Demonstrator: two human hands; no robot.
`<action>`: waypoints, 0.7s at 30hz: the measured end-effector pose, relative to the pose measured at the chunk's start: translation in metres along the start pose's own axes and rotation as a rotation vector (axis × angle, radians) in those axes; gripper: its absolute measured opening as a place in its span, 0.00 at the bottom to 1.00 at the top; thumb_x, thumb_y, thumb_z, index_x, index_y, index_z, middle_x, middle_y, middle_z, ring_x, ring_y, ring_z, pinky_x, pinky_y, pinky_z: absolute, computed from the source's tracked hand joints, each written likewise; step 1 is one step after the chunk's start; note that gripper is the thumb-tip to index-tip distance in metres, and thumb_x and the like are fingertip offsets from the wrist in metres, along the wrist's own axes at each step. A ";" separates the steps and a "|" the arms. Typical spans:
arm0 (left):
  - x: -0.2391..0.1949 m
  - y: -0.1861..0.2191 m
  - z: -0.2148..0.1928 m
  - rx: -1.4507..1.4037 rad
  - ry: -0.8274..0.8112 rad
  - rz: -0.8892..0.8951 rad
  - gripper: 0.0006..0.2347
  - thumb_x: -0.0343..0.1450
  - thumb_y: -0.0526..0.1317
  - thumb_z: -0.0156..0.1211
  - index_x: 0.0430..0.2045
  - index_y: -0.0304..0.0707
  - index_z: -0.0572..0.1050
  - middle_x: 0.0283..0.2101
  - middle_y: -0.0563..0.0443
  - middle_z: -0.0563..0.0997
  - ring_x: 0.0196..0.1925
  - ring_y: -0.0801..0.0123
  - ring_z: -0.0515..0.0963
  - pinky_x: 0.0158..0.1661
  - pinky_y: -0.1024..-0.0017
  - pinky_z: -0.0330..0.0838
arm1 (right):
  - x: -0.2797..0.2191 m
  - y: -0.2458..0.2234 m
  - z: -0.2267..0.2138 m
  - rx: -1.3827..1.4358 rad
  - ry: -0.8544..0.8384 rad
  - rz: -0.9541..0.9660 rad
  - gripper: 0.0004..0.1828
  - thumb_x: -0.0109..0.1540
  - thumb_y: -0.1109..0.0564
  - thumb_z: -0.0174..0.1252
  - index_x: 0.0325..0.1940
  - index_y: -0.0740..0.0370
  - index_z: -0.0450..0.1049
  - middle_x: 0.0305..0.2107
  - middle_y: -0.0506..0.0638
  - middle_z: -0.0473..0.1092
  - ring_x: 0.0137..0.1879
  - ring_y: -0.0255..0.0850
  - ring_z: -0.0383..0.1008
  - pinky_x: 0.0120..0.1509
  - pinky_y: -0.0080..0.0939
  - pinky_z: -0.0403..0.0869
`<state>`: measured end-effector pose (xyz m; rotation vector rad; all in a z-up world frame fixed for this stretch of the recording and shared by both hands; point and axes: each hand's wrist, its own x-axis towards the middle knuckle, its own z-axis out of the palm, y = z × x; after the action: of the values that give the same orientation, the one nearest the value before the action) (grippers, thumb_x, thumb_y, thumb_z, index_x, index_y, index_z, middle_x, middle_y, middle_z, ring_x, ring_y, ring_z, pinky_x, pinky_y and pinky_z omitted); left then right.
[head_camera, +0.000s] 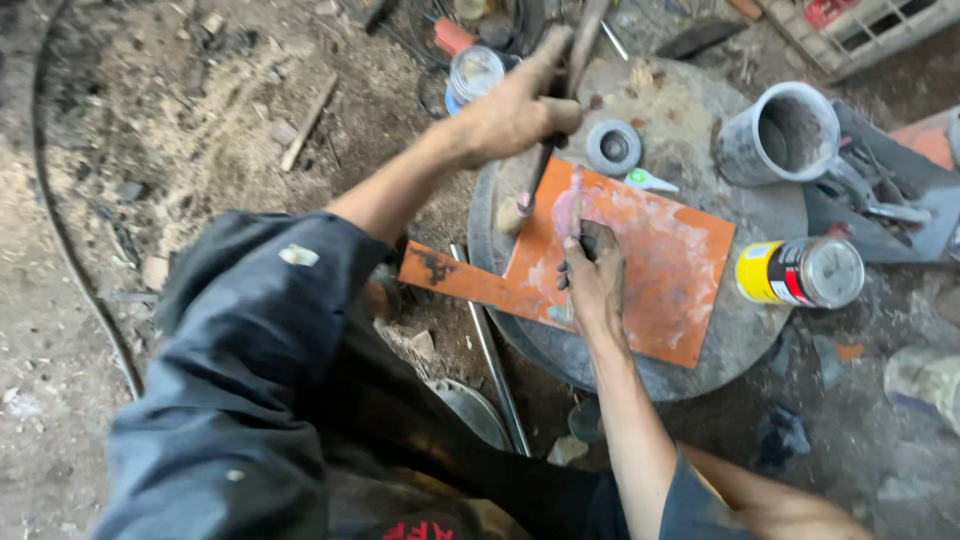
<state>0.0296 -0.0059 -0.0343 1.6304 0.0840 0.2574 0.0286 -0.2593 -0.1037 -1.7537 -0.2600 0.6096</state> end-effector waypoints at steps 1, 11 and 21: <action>0.002 -0.003 0.001 0.012 -0.001 0.042 0.40 0.71 0.35 0.63 0.74 0.23 0.41 0.60 0.37 0.75 0.60 0.60 0.76 0.60 0.69 0.73 | -0.001 -0.007 0.005 0.041 0.001 0.006 0.10 0.65 0.61 0.56 0.50 0.65 0.70 0.27 0.47 0.67 0.26 0.31 0.66 0.25 0.33 0.68; 0.000 0.013 0.004 -0.072 -0.007 -0.060 0.37 0.67 0.35 0.60 0.71 0.25 0.47 0.41 0.45 0.78 0.39 0.67 0.78 0.41 0.70 0.76 | -0.010 -0.087 -0.014 -0.153 0.089 -0.015 0.12 0.60 0.62 0.60 0.48 0.61 0.71 0.25 0.43 0.68 0.24 0.29 0.65 0.23 0.33 0.65; 0.000 0.009 0.002 -0.086 -0.004 -0.065 0.31 0.70 0.37 0.61 0.67 0.32 0.51 0.35 0.48 0.76 0.34 0.69 0.77 0.35 0.70 0.77 | 0.015 -0.129 -0.045 -0.794 -0.120 -0.210 0.16 0.63 0.57 0.55 0.54 0.64 0.77 0.30 0.60 0.75 0.31 0.49 0.73 0.34 0.51 0.70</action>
<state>0.0291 -0.0082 -0.0257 1.5399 0.1213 0.2056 0.0834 -0.2546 0.0222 -2.4010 -0.8480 0.4858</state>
